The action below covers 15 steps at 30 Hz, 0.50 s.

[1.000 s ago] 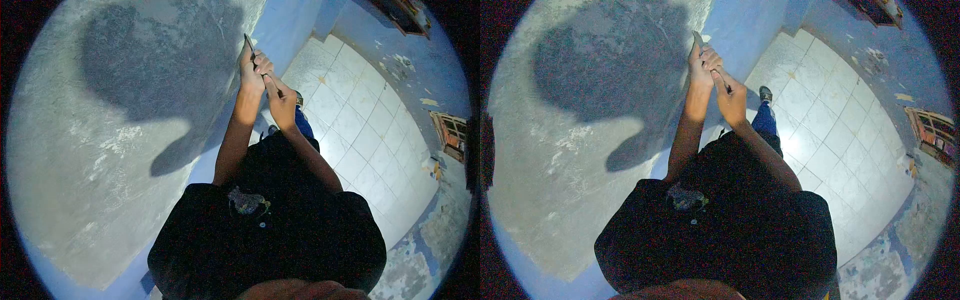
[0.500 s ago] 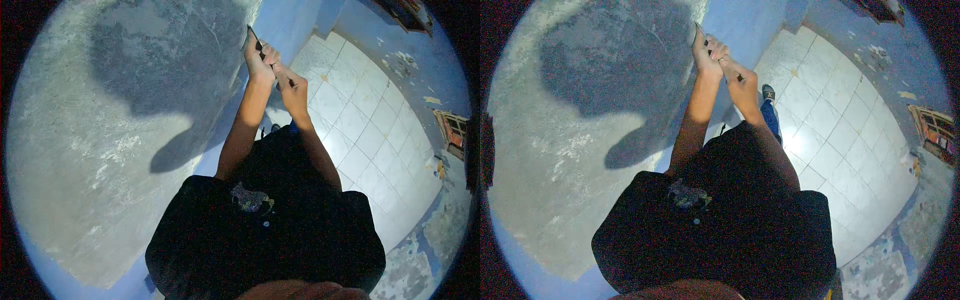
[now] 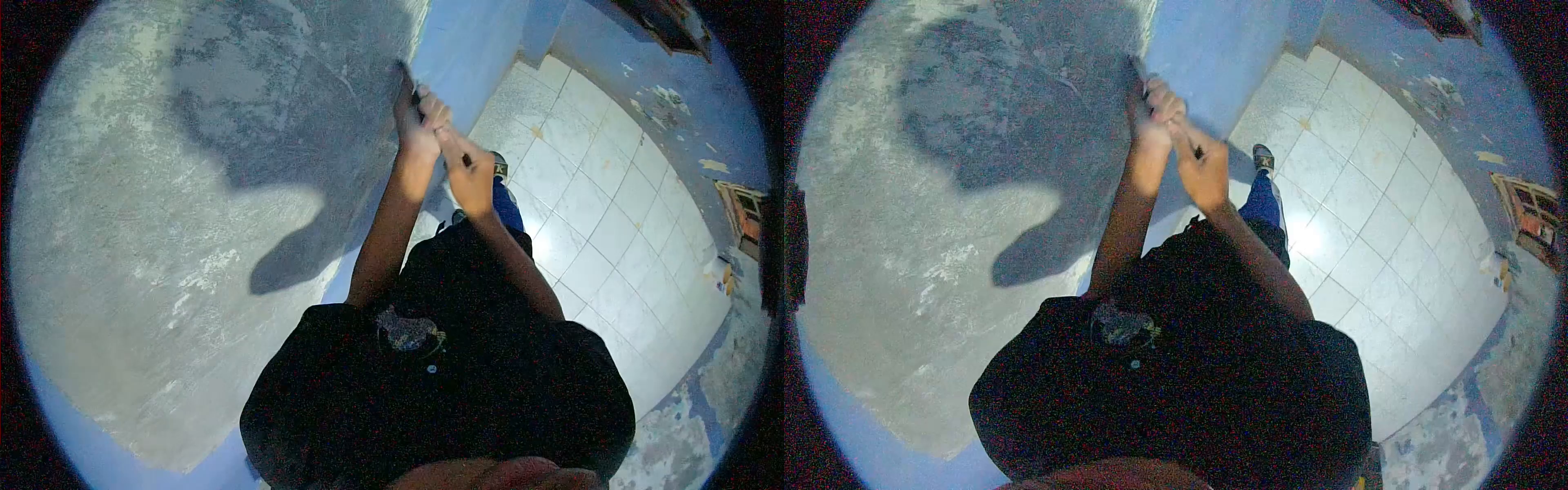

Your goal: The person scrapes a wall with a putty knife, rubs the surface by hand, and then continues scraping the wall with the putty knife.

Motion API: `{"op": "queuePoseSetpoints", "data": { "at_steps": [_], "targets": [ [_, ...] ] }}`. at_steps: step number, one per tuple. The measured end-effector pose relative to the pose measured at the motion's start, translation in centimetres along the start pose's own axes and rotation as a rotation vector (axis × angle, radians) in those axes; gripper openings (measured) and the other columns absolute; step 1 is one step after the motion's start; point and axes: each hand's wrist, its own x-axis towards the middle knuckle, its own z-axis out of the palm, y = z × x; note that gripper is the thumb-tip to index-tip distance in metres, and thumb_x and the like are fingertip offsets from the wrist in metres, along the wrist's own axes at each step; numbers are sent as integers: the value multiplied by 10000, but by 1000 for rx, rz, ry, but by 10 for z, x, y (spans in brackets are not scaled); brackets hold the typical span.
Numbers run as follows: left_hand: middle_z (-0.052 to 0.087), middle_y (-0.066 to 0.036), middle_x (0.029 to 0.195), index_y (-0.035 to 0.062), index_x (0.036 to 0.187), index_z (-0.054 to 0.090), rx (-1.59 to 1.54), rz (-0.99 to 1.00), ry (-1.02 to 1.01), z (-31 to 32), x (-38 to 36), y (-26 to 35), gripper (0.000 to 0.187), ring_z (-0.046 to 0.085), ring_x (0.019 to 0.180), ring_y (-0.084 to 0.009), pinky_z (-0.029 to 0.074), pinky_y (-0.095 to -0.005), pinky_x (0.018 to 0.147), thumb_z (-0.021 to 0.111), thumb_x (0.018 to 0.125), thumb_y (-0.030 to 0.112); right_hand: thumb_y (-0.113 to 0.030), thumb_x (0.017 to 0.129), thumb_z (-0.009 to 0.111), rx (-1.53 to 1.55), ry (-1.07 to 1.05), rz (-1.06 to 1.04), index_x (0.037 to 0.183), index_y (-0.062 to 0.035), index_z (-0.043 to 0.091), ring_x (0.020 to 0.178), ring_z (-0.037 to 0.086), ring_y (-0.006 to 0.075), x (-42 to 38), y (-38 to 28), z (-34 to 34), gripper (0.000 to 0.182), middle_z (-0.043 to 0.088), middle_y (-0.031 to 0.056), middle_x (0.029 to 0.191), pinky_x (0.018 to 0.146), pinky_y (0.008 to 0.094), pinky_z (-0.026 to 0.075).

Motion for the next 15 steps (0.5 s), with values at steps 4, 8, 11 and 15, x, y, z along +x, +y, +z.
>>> {"op": "queuePoseSetpoints", "data": {
  "at_steps": [4, 8, 11, 15],
  "targets": [
    [469, 11, 495, 126, 672, 522, 101, 41, 129, 3, 10, -6, 465, 312, 328, -113, 270, -254, 370, 428, 960, 478, -176, 901, 629, 44, 2, 39, 1100, -8, 658, 572, 326, 35, 12, -11, -9, 262, 390, -65, 619, 479, 222, 264],
    [482, 1, 506, 116, 673, 523, 50, -37, 89, -2, -2, 2, 466, 349, 355, -116, 295, -252, 395, 439, 957, 475, -182, 905, 626, 63, 9, 24, 1138, -13, 641, 577, 333, 36, 1, 9, 5, 288, 398, -65, 628, 490, 219, 281],
    [521, -17, 534, 104, 682, 548, 69, -138, 93, -2, -26, 17, 474, 373, 369, -127, 317, -259, 411, 416, 969, 458, -185, 909, 623, 108, -17, 48, 1161, -8, 627, 585, 342, 38, -19, 13, 17, 308, 404, -66, 642, 503, 215, 296],
    [549, -29, 558, 99, 702, 576, -15, -130, 20, -8, -42, 17, 484, 401, 379, -141, 334, -268, 424, 390, 979, 450, -187, 913, 618, 103, -55, 103, 1170, -6, 621, 609, 363, 37, -35, 15, 16, 315, 426, -62, 664, 528, 213, 318]
  ]
}}
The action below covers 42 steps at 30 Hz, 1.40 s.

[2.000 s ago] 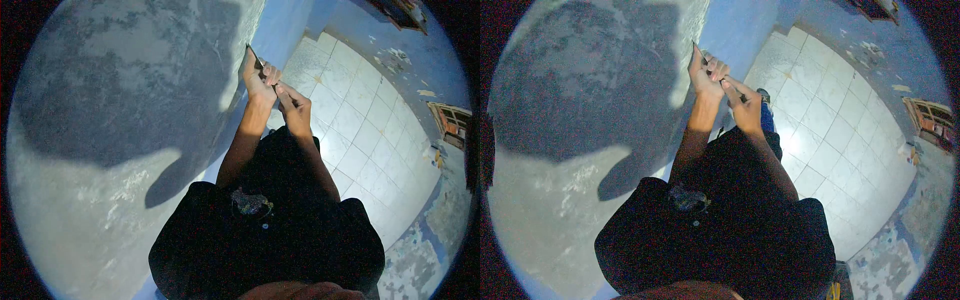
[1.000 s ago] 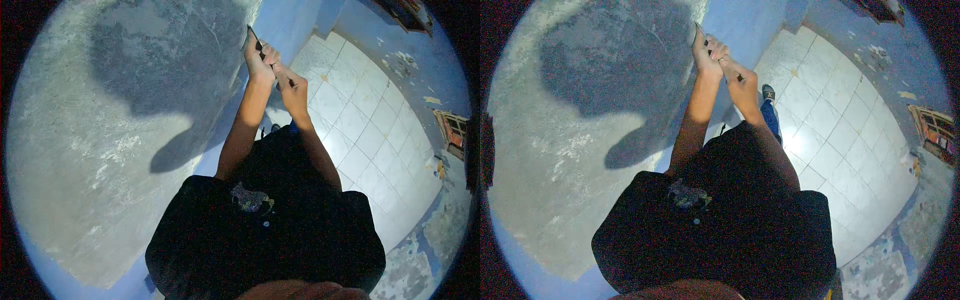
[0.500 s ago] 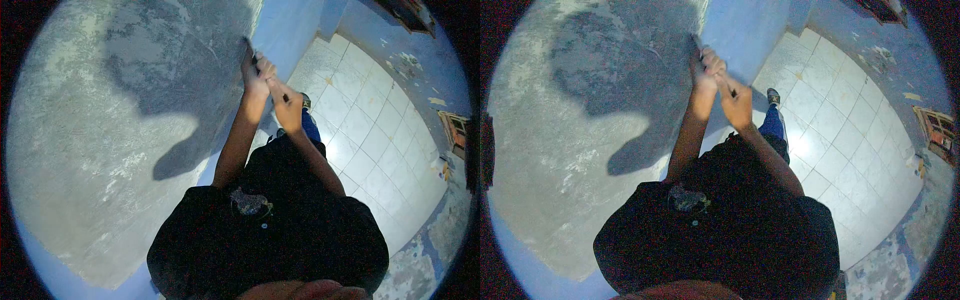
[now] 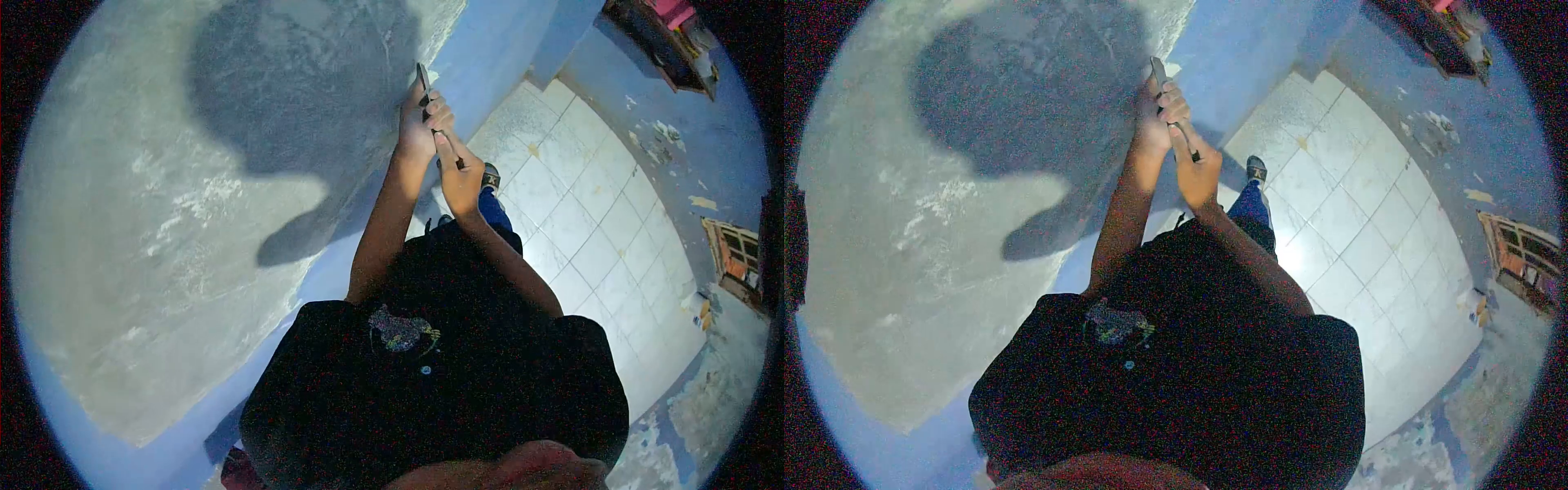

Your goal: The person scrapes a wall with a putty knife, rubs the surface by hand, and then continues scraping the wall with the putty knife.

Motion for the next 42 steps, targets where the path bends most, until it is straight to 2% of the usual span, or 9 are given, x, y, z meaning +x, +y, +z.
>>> {"op": "queuePoseSetpoints", "data": {
  "at_steps": [11, 14, 17, 21, 26, 31, 35, 38, 42],
  "targets": [
    [545, -8, 525, 140, 666, 576, 93, 5, 74, 1, 1, 1, 536, 422, 350, -142, 335, -267, 397, 365, 967, 529, -220, 942, 575, 19, -26, -7, 1243, -48, 588, 586, 396, 33, -9, -5, 3, 347, 476, -59, 659, 519, 200, 322],
    [494, 26, 554, 118, 797, 585, 153, 58, -19, -2, 14, 2, 449, 398, 381, -102, 323, -247, 379, 385, 980, 476, -217, 947, 563, -3, -6, -6, 1275, -52, 561, 591, 403, 38, -7, -4, 4, 367, 480, -49, 665, 528, 201, 328],
    [494, 29, 531, 126, 791, 609, 333, 176, 97, 1, 14, -2, 453, 378, 348, -97, 313, -236, 352, 380, 985, 465, -214, 952, 552, 10, -5, 2, 1289, -51, 547, 603, 409, 41, -5, -9, 2, 375, 482, -46, 675, 544, 201, 338],
    [482, 39, 489, 159, 674, 566, 272, 157, 119, -1, 12, -2, 435, 343, 311, -89, 289, -231, 340, 452, 959, 467, -208, 952, 547, -30, 17, -45, 1275, -45, 559, 610, 417, 49, -6, 5, 6, 362, 493, -42, 689, 555, 205, 353],
    [475, 40, 468, 178, 631, 517, 453, 256, 348, 12, 13, -9, 436, 317, 304, -93, 254, -250, 356, 519, 922, 502, -200, 934, 566, -8, 28, 11, 1188, 29, 593, 740, 506, 104, 4, -2, 4, 343, 623, 57, 799, 688, 273, 445],
    [632, -44, 714, 106, 866, 623, 135, 51, -280, -48, 31, 7, 358, 465, 453, -133, 357, -285, 483, 492, 944, 429, -200, 929, 576, -40, 7, 97, 1177, 20, 605, 691, 470, 79, 1, -10, -4, 333, 574, 23, 716, 631, 259, 426],
    [660, -103, 921, 46, 1097, 614, 30, -28, -591, -54, 23, 7, 406, 542, 595, -174, 390, -325, 599, 413, 956, 370, -220, 939, 571, -40, 46, -44, 1198, -49, 621, 590, 408, 53, -2, -4, 0, 315, 474, -40, 630, 539, 222, 361],
    [660, -103, 907, 35, 1099, 613, 24, -84, -621, -50, 34, 11, 429, 525, 574, -169, 384, -321, 591, 381, 955, 366, -218, 934, 573, -57, 54, -59, 1177, -41, 627, 606, 414, 59, 4, -8, 1, 306, 484, -25, 627, 546, 242, 374],
    [643, -63, 764, 46, 1029, 637, 6, -7, -372, -59, 16, 3, 425, 453, 480, -149, 353, -291, 521, 380, 971, 380, -222, 937, 565, -69, 32, -75, 1158, -33, 637, 610, 417, 61, -6, 0, -5, 300, 482, -28, 619, 546, 244, 372]
  ]
}}
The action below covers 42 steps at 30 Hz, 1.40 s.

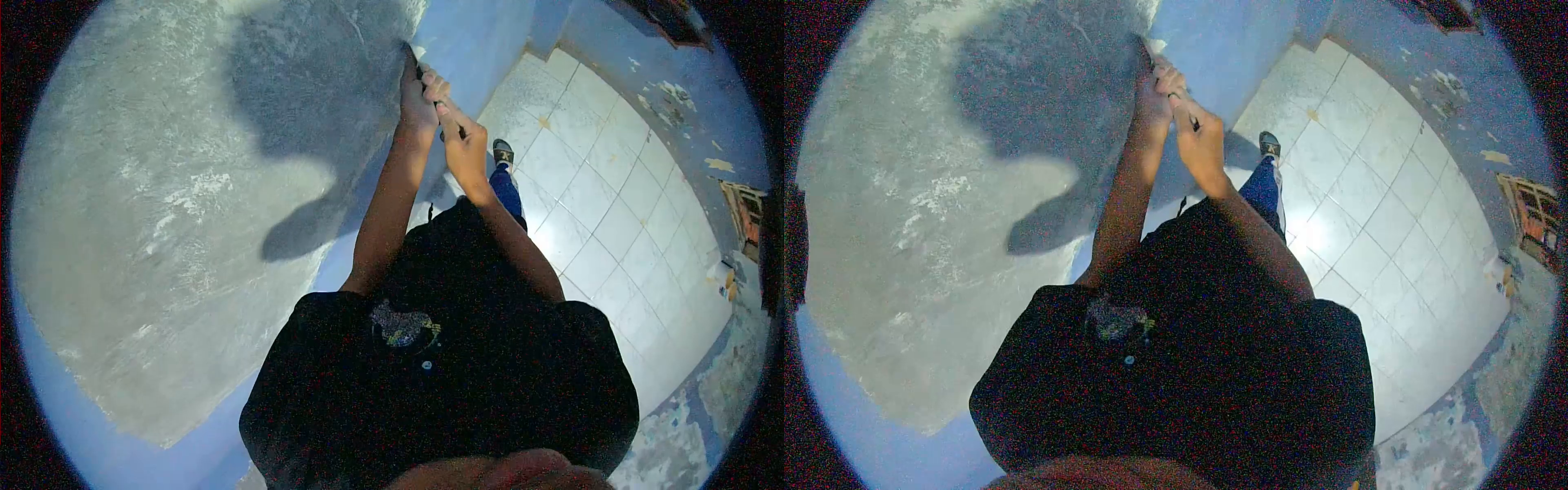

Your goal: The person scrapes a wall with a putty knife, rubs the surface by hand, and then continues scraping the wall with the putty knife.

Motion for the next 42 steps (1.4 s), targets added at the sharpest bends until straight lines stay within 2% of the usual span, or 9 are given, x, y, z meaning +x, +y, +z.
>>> {"op": "queuePoseSetpoints", "data": {
  "at_steps": [8, 11, 15, 20, 26, 29, 33, 37, 42],
  "targets": [
    [470, 2, 553, 100, 703, 535, 253, 181, 621, 47, 29, -14, 445, 356, 400, -120, 285, -272, 441, 400, 981, 420, -202, 931, 562, -4, -56, 12, 1103, 3, 647, 656, 464, 67, 23, -10, -11, 281, 581, 25, 700, 597, 249, 413],
    [408, 14, 535, 106, 688, 497, -85, -13, 257, 19, 1, 4, 430, 354, 406, -116, 278, -277, 432, 415, 974, 416, -188, 917, 571, -9, 25, -137, 1049, 7, 655, 679, 504, 86, 13, 9, 1, 249, 639, 104, 718, 622, 294, 444],
    [471, -12, 540, 89, 719, 541, 576, 289, 421, -8, 19, -7, 412, 356, 374, -131, 268, -284, 399, 417, 971, 390, -198, 915, 582, -54, -40, 84, 1050, 4, 659, 739, 553, 97, 30, -18, -11, 255, 691, 145, 832, 675, 297, 462],
    [551, -45, 567, 67, 760, 592, -163, 76, 307, 21, -2, -1, 414, 331, 325, -155, 268, -302, 378, 424, 962, 387, -201, 915, 589, -50, -52, 35, 1075, 13, 653, 775, 557, 88, 8, -8, -4, 275, 697, 147, 872, 712, 278, 466],
    [556, -53, 561, 56, 786, 611, -58, 107, 301, 25, 10, -5, 461, 332, 329, -150, 265, -316, 372, 368, 978, 397, -201, 916, 590, -27, -32, 36, 1088, 8, 650, 820, 595, 104, 10, -11, -6, 277, 698, 166, 917, 739, 282, 472],
    [509, -32, 650, 52, 870, 563, -73, -21, 35, 29, 5, 3, 260, 395, 484, -136, 332, -287, 512, 457, 908, 287, -203, 924, 578, -41, 4, -91, 1099, -4, 652, 754, 541, 81, 12, -7, 1, 274, 657, 93, 828, 677, 267, 450],
    [391, 21, 532, 94, 719, 464, 199, 92, 521, 41, 45, -2, 397, 318, 388, -106, 297, -264, 409, 412, 969, 398, -195, 933, 562, -72, 18, -49, 1085, -4, 657, 659, 467, 54, 28, -13, -1, 262, 588, -8, 707, 599, 229, 412],
    [398, 30, 538, 104, 728, 470, 22, -4, 390, 41, 10, 4, 366, 310, 405, -99, 296, -250, 442, 428, 972, 373, -206, 916, 580, 11, -13, 53, 1014, -6, 666, 680, 484, 78, 9, -9, 2, 238, 642, 145, 759, 628, 269, 442],
    [458, -1, 553, 65, 748, 541, 195, 128, 453, 34, 38, -9, 363, 390, 469, -107, 334, -276, 483, 498, 909, 388, -199, 923, 578, -1, 12, 36, 1083, 6, 652, 832, 577, 95, 26, -17, -6, 271, 704, 123, 940, 750, 278, 472]
  ]
}}
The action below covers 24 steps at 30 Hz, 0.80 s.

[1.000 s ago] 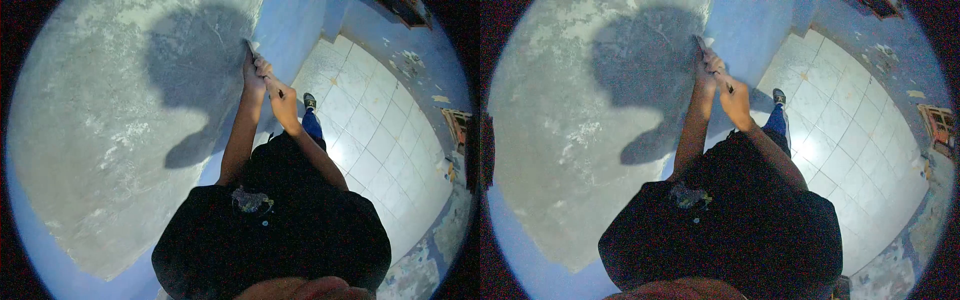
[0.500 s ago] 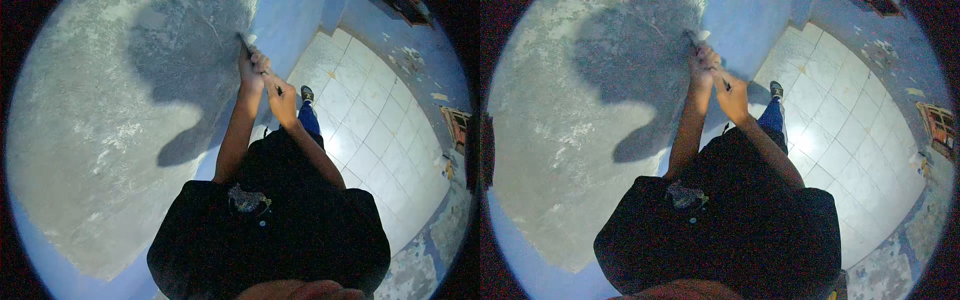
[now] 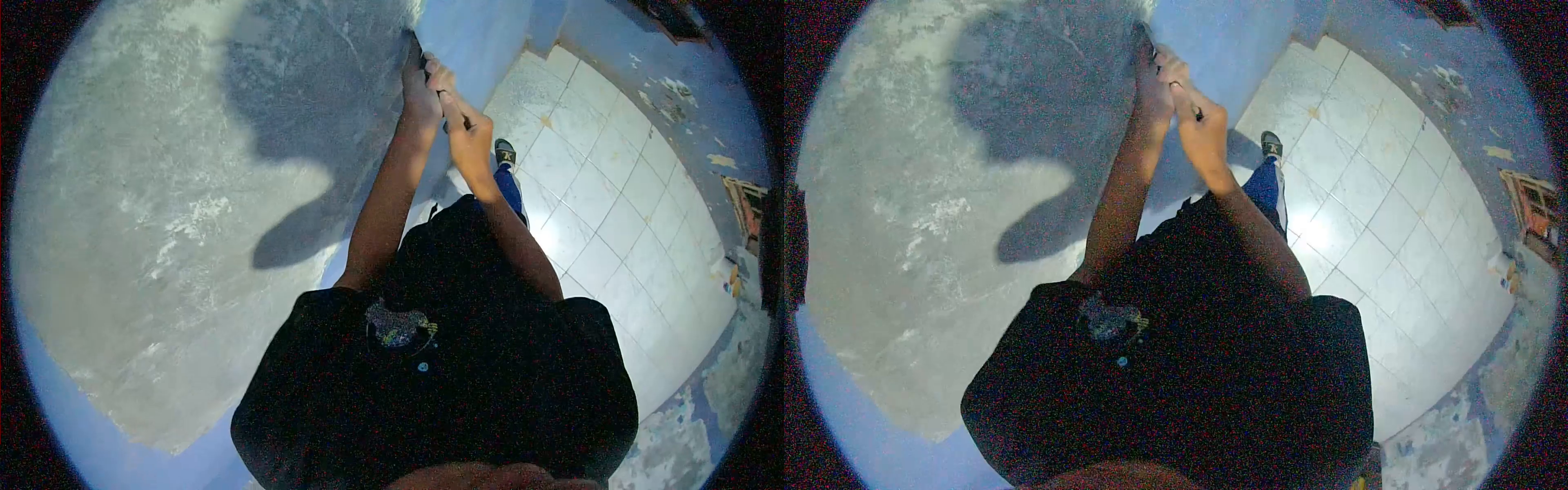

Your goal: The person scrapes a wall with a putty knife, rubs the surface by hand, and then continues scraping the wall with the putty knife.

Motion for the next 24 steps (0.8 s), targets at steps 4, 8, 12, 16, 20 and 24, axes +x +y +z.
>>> {"op": "queuePoseSetpoints", "data": {
  "at_steps": [4, 8, 12, 16, 20, 24],
  "targets": [
    [439, 20, 517, 93, 713, 537, -177, -90, -45, -8, -30, 10, 434, 296, 350, -112, 272, -279, 381, 437, 969, 429, -196, 927, 571, 22, -35, -47, 1093, 4, 647, 872, 606, 109, -11, 13, 1, 271, 698, 134, 993, 786, 284, 478],
    [463, -19, 517, 88, 728, 590, -63, 6, 170, 16, -4, -1, 463, 319, 320, -132, 303, -296, 339, 408, 976, 435, -186, 926, 575, -15, -76, 81, 1081, 5, 653, 730, 512, 72, 1, 13, -3, 258, 623, 36, 752, 658, 262, 439],
    [461, 8, 602, 88, 785, 529, -177, -141, -351, -30, -12, 7, 307, 375, 457, -117, 315, -277, 493, 452, 931, 347, -223, 936, 562, -30, -50, 15, 1045, 25, 652, 681, 434, 65, -13, 10, 0, 286, 502, -10, 670, 585, 262, 391],
    [449, 4, 595, 93, 786, 522, -48, -43, -166, 6, -6, 2, 315, 379, 469, -116, 319, -278, 497, 433, 946, 349, -234, 925, 583, 16, -62, 5, 1060, 16, 655, 688, 442, 65, 8, 0, -4, 293, 515, -9, 678, 600, 262, 403],
    [444, 5, 591, 90, 775, 515, -163, -89, -274, -8, -16, 3, 333, 383, 470, -117, 323, -282, 483, 439, 948, 365, -222, 920, 592, 16, -53, 8, 1083, 19, 649, 677, 438, 64, -1, -2, -7, 297, 529, -14, 687, 598, 252, 400],
    [394, -3, 484, 131, 652, 505, -146, -85, 6, 9, -8, 5, 485, 273, 327, -128, 236, -277, 330, 375, 983, 460, -199, 925, 581, 15, -34, 0, 1066, 26, 655, 684, 471, 61, 2, 7, -3, 276, 600, -2, 740, 614, 238, 415]
  ]
}}
